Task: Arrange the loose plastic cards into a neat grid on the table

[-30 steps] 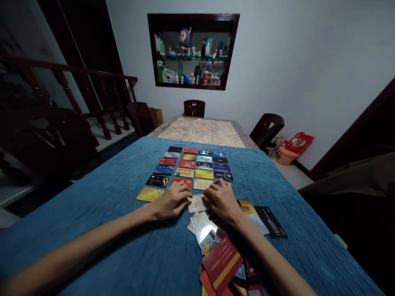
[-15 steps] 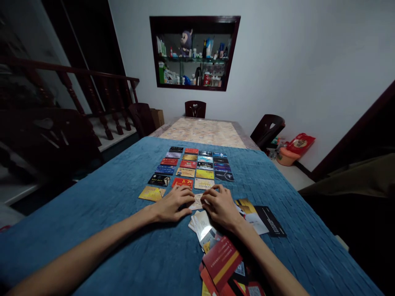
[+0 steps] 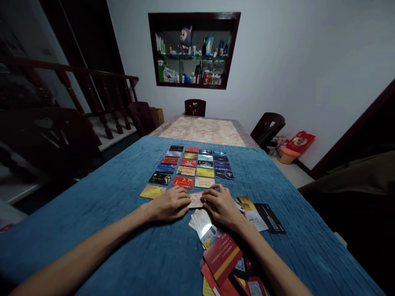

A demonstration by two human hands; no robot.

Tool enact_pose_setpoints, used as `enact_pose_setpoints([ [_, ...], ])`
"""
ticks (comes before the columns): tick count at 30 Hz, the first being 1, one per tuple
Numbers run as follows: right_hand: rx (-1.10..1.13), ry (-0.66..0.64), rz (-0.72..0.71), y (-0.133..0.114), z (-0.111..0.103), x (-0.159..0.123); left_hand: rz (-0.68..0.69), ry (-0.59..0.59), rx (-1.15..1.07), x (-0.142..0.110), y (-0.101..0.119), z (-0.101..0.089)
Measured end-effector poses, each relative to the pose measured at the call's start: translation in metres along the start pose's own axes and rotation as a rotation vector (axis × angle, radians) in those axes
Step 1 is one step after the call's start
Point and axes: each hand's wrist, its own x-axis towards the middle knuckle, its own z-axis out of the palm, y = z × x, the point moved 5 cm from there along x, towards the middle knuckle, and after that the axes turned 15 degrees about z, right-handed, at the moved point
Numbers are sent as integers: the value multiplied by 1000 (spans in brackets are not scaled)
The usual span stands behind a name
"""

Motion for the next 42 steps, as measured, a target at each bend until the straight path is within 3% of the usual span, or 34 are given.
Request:
enact_pose_setpoints([
  [9, 86, 91, -6, 2, 0, 0, 68, 84, 91, -5, -5, -6],
  [19, 136, 166, 104, 7, 5, 0, -113, 238, -169, -12, -16, -5],
  [25, 138, 211, 133, 3, 4, 1, -200, 246, -227, -16, -22, 2],
  [42, 46, 259, 98, -6, -4, 0, -219, 300, -313, -15, -22, 0],
])
